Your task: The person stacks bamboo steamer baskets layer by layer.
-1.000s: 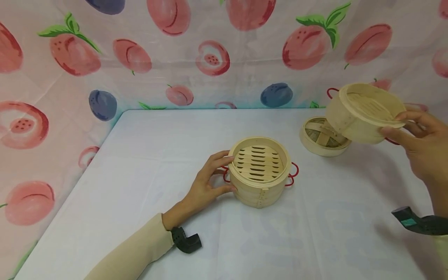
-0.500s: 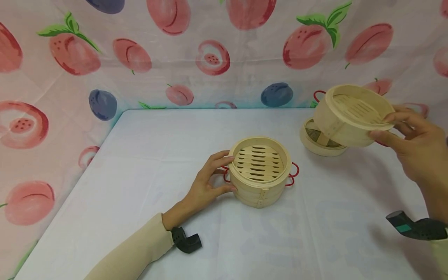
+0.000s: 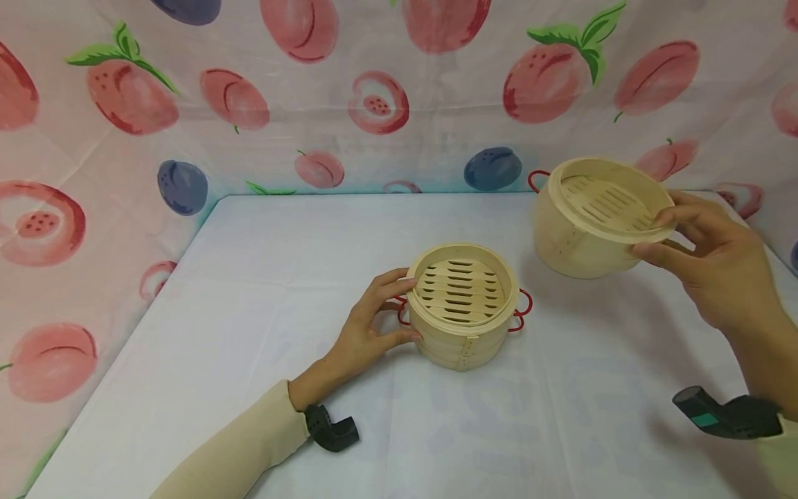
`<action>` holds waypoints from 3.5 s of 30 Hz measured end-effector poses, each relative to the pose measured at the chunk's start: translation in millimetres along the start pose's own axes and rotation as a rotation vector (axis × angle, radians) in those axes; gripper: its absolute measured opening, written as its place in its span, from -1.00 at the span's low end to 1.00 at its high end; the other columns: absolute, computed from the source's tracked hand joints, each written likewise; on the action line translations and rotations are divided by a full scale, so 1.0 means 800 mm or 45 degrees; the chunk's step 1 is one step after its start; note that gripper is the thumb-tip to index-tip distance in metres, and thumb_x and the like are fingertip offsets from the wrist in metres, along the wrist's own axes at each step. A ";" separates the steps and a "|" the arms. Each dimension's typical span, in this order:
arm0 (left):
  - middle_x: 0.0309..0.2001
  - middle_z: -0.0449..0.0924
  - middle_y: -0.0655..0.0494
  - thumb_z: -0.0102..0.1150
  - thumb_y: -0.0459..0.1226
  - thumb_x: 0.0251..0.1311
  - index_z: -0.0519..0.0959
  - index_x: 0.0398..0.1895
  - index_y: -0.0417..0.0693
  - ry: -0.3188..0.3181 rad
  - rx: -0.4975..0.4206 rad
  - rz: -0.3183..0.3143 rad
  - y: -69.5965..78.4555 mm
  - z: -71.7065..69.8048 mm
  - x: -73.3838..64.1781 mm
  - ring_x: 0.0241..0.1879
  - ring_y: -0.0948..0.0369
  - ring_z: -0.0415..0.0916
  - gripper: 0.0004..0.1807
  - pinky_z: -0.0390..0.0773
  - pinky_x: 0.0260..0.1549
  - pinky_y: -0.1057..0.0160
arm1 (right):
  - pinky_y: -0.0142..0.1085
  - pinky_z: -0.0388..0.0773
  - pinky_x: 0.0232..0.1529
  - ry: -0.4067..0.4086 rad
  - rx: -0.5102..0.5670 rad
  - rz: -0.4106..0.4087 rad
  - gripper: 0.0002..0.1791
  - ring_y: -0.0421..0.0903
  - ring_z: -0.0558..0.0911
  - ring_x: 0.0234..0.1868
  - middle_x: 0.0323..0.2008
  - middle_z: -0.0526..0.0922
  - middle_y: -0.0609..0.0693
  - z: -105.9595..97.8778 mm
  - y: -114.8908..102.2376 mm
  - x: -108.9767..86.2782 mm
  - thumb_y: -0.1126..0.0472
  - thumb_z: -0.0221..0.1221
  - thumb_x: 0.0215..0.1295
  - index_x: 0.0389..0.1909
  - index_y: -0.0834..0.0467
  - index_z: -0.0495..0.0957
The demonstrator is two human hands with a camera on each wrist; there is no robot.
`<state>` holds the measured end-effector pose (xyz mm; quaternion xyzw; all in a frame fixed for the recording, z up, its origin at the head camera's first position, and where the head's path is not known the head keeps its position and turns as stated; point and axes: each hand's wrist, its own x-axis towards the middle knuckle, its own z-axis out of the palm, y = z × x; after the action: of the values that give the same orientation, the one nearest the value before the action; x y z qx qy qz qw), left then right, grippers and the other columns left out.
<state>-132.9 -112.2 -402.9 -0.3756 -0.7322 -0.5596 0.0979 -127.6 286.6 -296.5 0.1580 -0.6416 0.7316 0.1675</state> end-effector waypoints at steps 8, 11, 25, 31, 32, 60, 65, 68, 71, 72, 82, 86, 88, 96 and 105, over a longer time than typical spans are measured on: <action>0.34 0.18 -0.15 0.50 -0.55 -0.28 0.34 0.30 0.00 0.006 -0.015 -0.005 0.004 0.002 0.001 0.28 0.02 0.23 -0.06 0.52 -0.08 -0.09 | -0.46 0.53 -0.12 -0.044 -0.092 0.018 -0.65 0.01 0.41 0.12 0.21 0.29 0.19 0.014 -0.002 -0.005 0.82 0.14 -0.07 -0.21 0.57 0.40; 0.31 0.19 -0.23 0.48 -0.58 -0.28 0.34 0.28 -0.07 0.006 -0.020 -0.004 0.020 0.000 0.005 0.27 0.03 0.24 -0.09 0.51 -0.09 -0.13 | -0.46 0.52 -0.09 -0.071 -0.086 0.010 -0.66 0.04 0.34 0.17 0.22 0.28 0.21 0.018 -0.003 -0.007 0.83 0.13 -0.08 -0.23 0.57 0.39; 0.33 0.19 -0.15 0.49 -0.56 -0.28 0.34 0.31 0.03 0.003 -0.020 0.006 0.005 0.002 0.001 0.29 0.00 0.21 -0.05 0.52 -0.08 -0.10 | -0.56 0.46 -0.05 -0.145 -0.306 0.042 -0.66 0.04 0.28 0.19 0.22 0.27 0.19 0.031 -0.004 -0.013 0.77 0.20 -0.06 -0.24 0.48 0.44; 0.36 0.18 -0.05 0.50 -0.50 -0.24 0.33 0.33 0.10 0.001 -0.014 -0.006 0.000 0.001 -0.001 0.30 0.01 0.20 -0.05 0.52 -0.05 -0.02 | -0.58 0.45 -0.04 -0.194 -0.492 0.035 -0.66 0.00 0.28 0.21 0.23 0.30 0.15 0.038 -0.005 -0.014 0.72 0.24 -0.06 -0.24 0.45 0.44; 0.36 0.18 -0.05 0.50 -0.50 -0.24 0.33 0.33 0.10 0.001 -0.014 -0.007 0.000 0.001 -0.001 0.30 0.01 0.20 -0.05 0.52 -0.05 -0.01 | -0.58 0.44 -0.04 -0.199 -0.532 0.034 -0.66 -0.01 0.28 0.22 0.23 0.31 0.14 0.039 -0.005 -0.014 0.72 0.25 -0.06 -0.23 0.45 0.44; 0.28 0.22 -0.26 0.46 -0.60 -0.26 0.34 0.28 -0.04 0.009 0.007 0.021 0.035 -0.002 0.008 0.25 0.04 0.27 -0.10 0.52 -0.09 -0.11 | -0.63 0.39 -0.06 -0.398 -0.793 0.076 -0.66 -0.08 0.29 0.26 0.20 0.32 -0.01 0.073 -0.010 0.002 0.47 0.41 -0.04 -0.24 0.27 0.52; 0.28 0.22 -0.27 0.46 -0.59 -0.25 0.34 0.27 -0.07 0.007 0.008 0.017 0.040 -0.002 0.010 0.24 0.05 0.28 -0.11 0.52 -0.09 -0.11 | -0.65 0.39 -0.07 -0.436 -0.817 0.079 -0.65 -0.12 0.34 0.20 0.19 0.33 -0.02 0.077 -0.012 0.007 0.43 0.43 -0.04 -0.22 0.24 0.52; 0.28 0.22 -0.27 0.46 -0.59 -0.25 0.34 0.27 -0.08 0.007 0.006 0.016 0.039 -0.001 0.010 0.24 0.05 0.28 -0.11 0.52 -0.09 -0.12 | -0.63 0.42 -0.08 -0.469 -0.816 0.058 -0.65 -0.14 0.39 0.14 0.20 0.34 -0.01 0.080 -0.013 0.010 0.45 0.42 -0.04 -0.23 0.23 0.52; 0.27 0.22 -0.28 0.46 -0.60 -0.25 0.34 0.27 -0.07 0.009 0.000 0.019 0.038 -0.001 0.009 0.24 0.06 0.28 -0.11 0.52 -0.09 -0.13 | -0.59 0.45 -0.07 -0.514 -0.782 0.059 -0.67 -0.11 0.41 0.14 0.23 0.33 0.00 0.083 -0.012 0.013 0.46 0.40 -0.02 -0.24 0.23 0.51; 0.27 0.22 -0.28 0.46 -0.60 -0.26 0.34 0.26 -0.08 0.010 -0.003 0.020 0.039 0.000 0.009 0.24 0.06 0.28 -0.11 0.52 -0.10 -0.13 | -0.57 0.46 -0.07 -0.528 -0.763 0.061 -0.67 -0.09 0.41 0.14 0.23 0.33 0.01 0.084 -0.011 0.014 0.47 0.39 -0.01 -0.25 0.23 0.50; 0.25 0.23 -0.29 0.46 -0.61 -0.28 0.33 0.29 -0.01 0.012 0.012 0.051 0.037 -0.001 0.010 0.24 0.07 0.28 -0.06 0.53 -0.12 -0.13 | -0.53 0.47 -0.04 -0.622 -0.721 0.021 -0.68 -0.05 0.40 0.16 0.23 0.35 0.04 0.095 -0.004 0.026 0.46 0.38 0.01 -0.27 0.20 0.48; 0.26 0.24 -0.28 0.46 -0.61 -0.28 0.28 0.29 -0.06 0.013 0.009 0.050 0.037 -0.001 0.011 0.25 0.05 0.28 -0.05 0.53 -0.12 -0.13 | -0.52 0.46 -0.01 -0.611 -0.677 0.017 -0.68 -0.03 0.40 0.19 0.22 0.36 0.06 0.098 0.001 0.025 0.49 0.38 -0.01 -0.27 0.23 0.49; 0.26 0.24 -0.27 0.46 -0.61 -0.28 0.26 0.28 -0.08 0.014 0.005 0.046 0.037 -0.001 0.012 0.26 0.04 0.26 -0.05 0.53 -0.13 -0.14 | -0.51 0.46 -0.01 -0.610 -0.666 -0.002 -0.67 -0.03 0.38 0.20 0.21 0.37 0.08 0.099 0.003 0.024 0.50 0.38 -0.03 -0.27 0.25 0.49; 0.25 0.24 -0.27 0.47 -0.61 -0.28 0.25 0.27 -0.12 0.015 -0.010 0.048 0.037 -0.001 0.012 0.21 0.04 0.32 -0.06 0.52 -0.14 -0.16 | -0.50 0.46 0.00 -0.603 -0.614 -0.056 -0.65 -0.02 0.34 0.24 0.23 0.35 0.13 0.104 0.010 0.019 0.54 0.36 -0.03 -0.24 0.28 0.48; 0.28 0.23 -0.25 0.46 -0.64 -0.29 0.21 0.30 -0.16 0.021 -0.040 0.040 0.034 -0.001 0.011 0.11 -0.06 0.40 -0.02 0.52 -0.15 -0.17 | -0.49 0.45 0.02 -0.640 -0.627 -0.102 -0.64 -0.04 0.34 0.25 0.25 0.34 0.13 0.112 0.010 0.013 0.53 0.37 -0.04 -0.25 0.25 0.46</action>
<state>-121.1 -106.5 -377.7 -0.3841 -0.7165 -0.5724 0.1069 -138.6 197.5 -287.4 0.3130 -0.8132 0.4861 0.0661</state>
